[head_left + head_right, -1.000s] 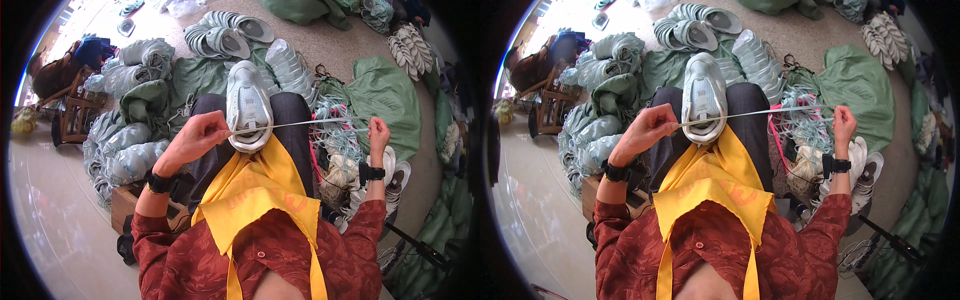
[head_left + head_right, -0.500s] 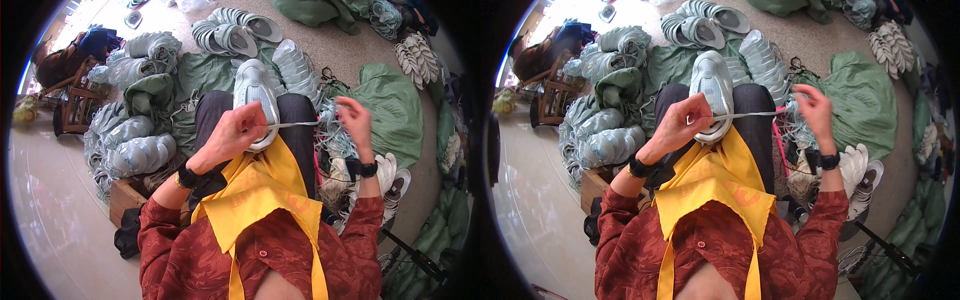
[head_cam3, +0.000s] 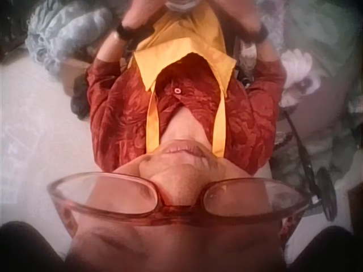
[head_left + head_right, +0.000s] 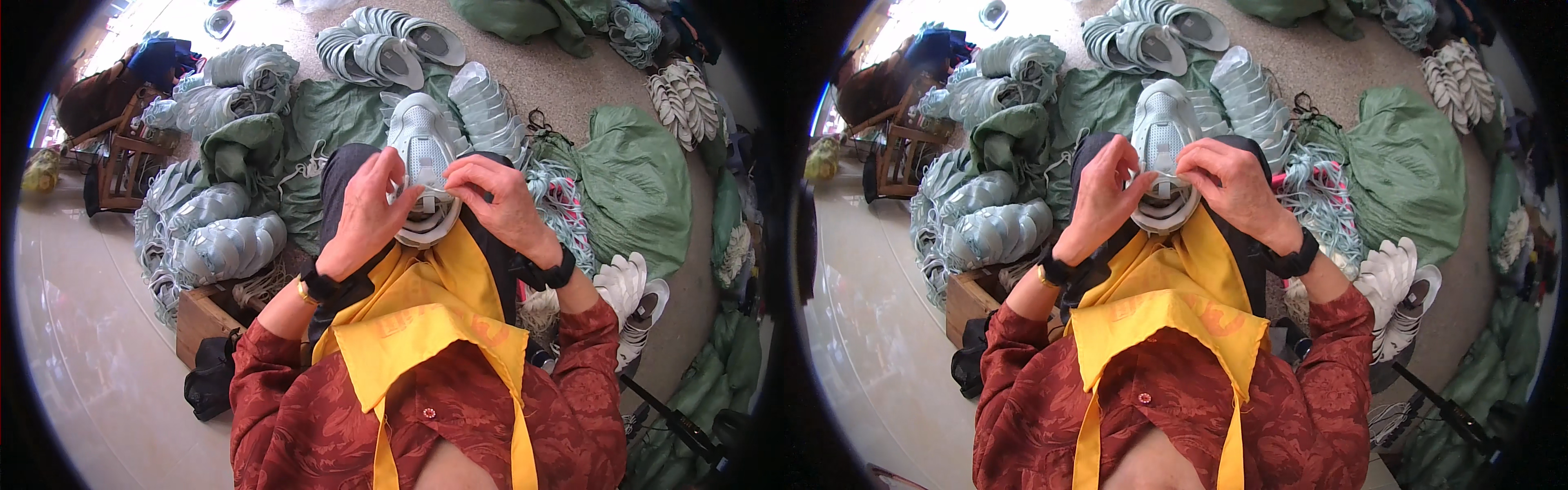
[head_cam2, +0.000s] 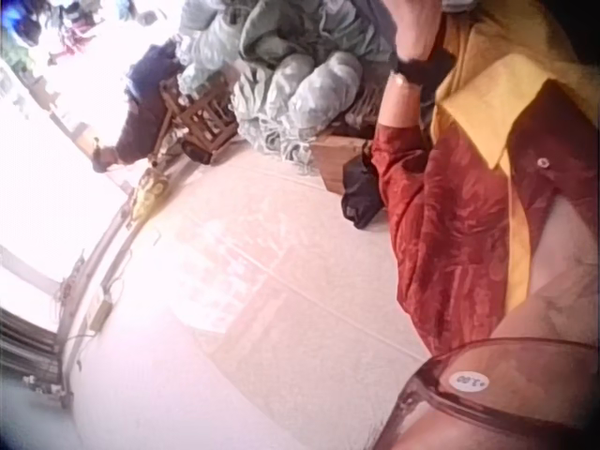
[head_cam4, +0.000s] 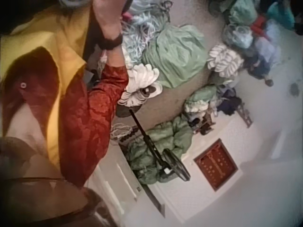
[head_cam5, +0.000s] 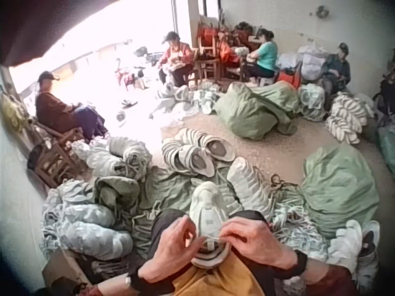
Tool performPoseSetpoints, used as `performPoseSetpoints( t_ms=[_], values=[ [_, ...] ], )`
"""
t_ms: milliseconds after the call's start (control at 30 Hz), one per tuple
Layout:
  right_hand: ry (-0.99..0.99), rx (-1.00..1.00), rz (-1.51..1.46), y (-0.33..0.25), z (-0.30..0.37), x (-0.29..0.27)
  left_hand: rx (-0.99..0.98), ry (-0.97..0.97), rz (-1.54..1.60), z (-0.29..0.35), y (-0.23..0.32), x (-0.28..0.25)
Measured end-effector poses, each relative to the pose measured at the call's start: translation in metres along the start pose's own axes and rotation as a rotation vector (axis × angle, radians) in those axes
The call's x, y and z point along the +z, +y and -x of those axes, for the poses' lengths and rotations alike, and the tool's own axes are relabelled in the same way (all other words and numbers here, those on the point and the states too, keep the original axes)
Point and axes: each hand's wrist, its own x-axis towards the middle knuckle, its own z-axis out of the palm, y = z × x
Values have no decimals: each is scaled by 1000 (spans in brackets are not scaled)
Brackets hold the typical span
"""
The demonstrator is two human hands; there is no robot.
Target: The person sits on the floor surrounded by piles of shoes and laces a single white sneaker. They thread the laces through the eyelets, pull them tight, and tie a knot. Finally, they insert a red insole into the shoe.
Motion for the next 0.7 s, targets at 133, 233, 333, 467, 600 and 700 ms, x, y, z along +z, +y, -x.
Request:
performPoseSetpoints(
  t_ms=[133, 233, 333, 467, 600, 700],
  values=[
    [0, -157, 223, 20, 1, 11, 84, 79, -211, 5, -17, 13],
    [22, -118, 202, 21, 6, 15, 14, 40, -153, 6, -16, 13],
    [28, -101, 179, 20, 8, 19, -26, 3, -99, 11, -16, 11],
    [37, -77, 140, 18, 13, 23, -1, 24, -91, 18, -18, 13],
    [28, -14, 137, 17, 20, 27, 35, 17, -86, 21, -19, 12],
    [67, -2, 62, 16, 20, 31, 79, 68, -122, 23, -21, 13]
  ],
)
